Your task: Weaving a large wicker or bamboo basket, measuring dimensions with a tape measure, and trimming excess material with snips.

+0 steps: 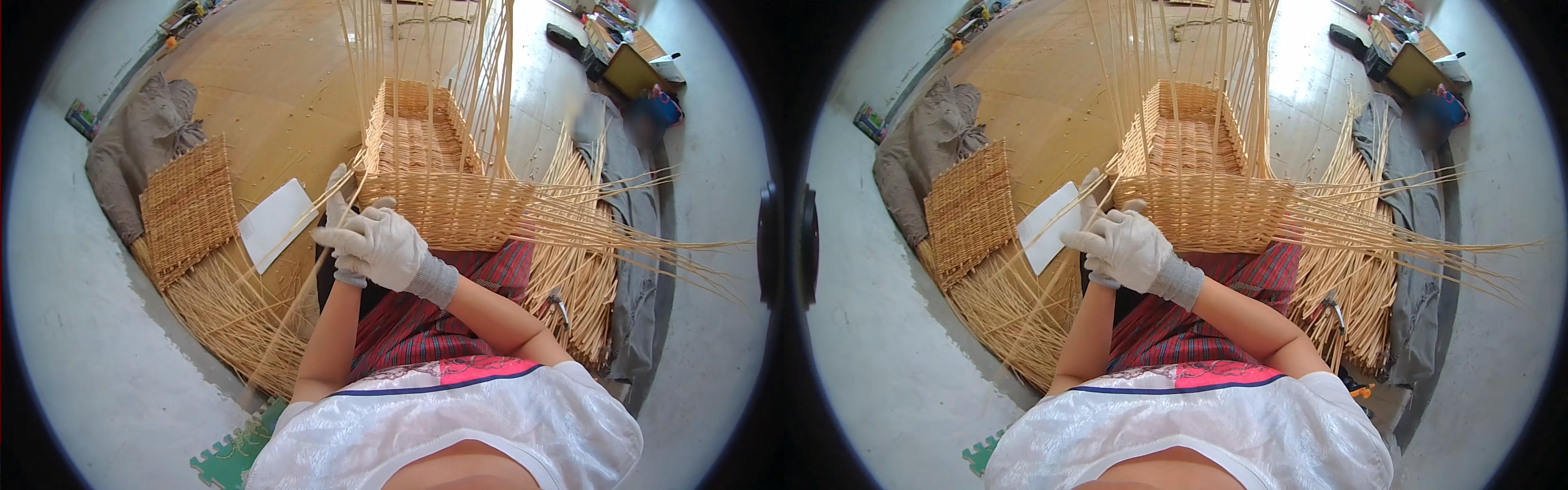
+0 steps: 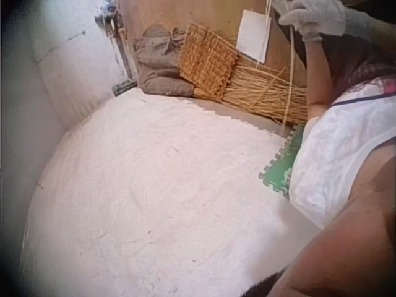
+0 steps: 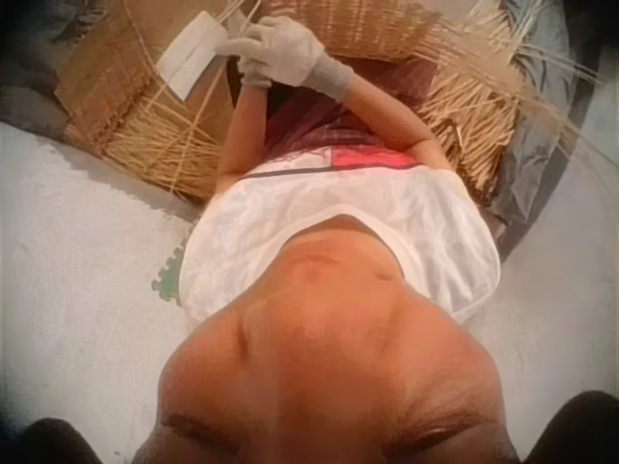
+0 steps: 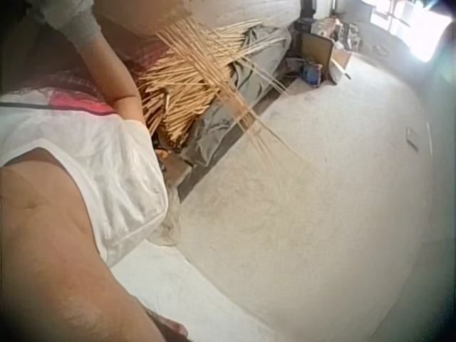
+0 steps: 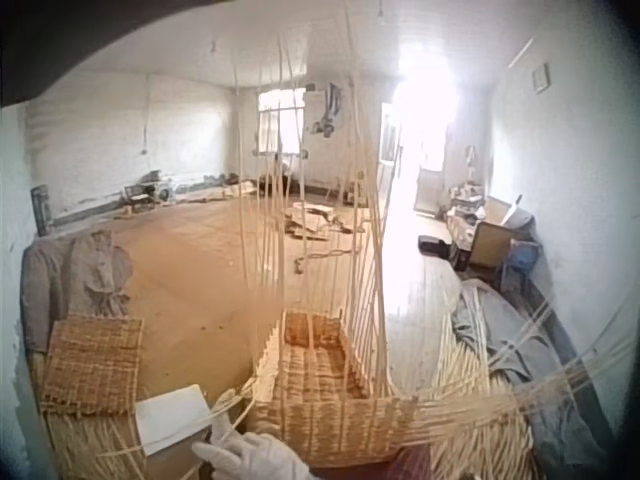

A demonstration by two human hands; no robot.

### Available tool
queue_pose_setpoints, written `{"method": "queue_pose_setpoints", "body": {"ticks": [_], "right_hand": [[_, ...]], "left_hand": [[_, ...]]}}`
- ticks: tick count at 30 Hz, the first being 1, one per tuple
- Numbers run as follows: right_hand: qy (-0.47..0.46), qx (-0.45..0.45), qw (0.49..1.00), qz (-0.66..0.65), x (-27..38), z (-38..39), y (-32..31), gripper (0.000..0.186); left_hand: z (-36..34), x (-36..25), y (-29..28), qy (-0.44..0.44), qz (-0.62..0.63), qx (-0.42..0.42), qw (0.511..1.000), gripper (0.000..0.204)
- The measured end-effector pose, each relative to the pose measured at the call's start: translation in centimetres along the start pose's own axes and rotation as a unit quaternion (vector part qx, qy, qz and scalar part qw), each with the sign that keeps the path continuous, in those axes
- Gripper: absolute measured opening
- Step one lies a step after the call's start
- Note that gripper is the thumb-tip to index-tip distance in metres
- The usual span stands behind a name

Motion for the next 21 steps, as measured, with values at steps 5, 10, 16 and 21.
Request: {"method": "queue_pose_setpoints", "body": {"ticks": [5, 10, 16, 21], "right_hand": [[0.375, -0.348, 0.816, -0.267, -5.3, 2.8, -3.0, 0.011], [0.380, -0.262, 0.881, -0.097, -8.8, 0.7, -3.6, 0.024], [0.227, -0.259, 0.930, 0.127, -9.7, -6.4, -5.2, 0.054], [0.392, -0.368, 0.835, -0.115, -9.6, 4.7, -8.6, 0.029]], "left_hand": [[0.4, -1.4, -0.6, 0.284, -0.319, 0.046, 0.903, 0.040], [1.4, -1.6, 3.3, 0.261, -0.613, 0.192, 0.721, 0.065], [1.3, -0.5, 4.0, 0.274, -0.653, 0.193, 0.680, 0.087], [1.2, -0.3, 4.1, 0.309, -0.629, 0.191, 0.687, 0.071]]}}
Point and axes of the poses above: each hand's wrist, its own z-axis away from the middle knuckle, its own y-axis out of the palm, x = y × z, the point moved 1 cm from there along -z, towards the middle knuckle, and after that the axes turned 14 degrees about -x, right-handed, at the moved point
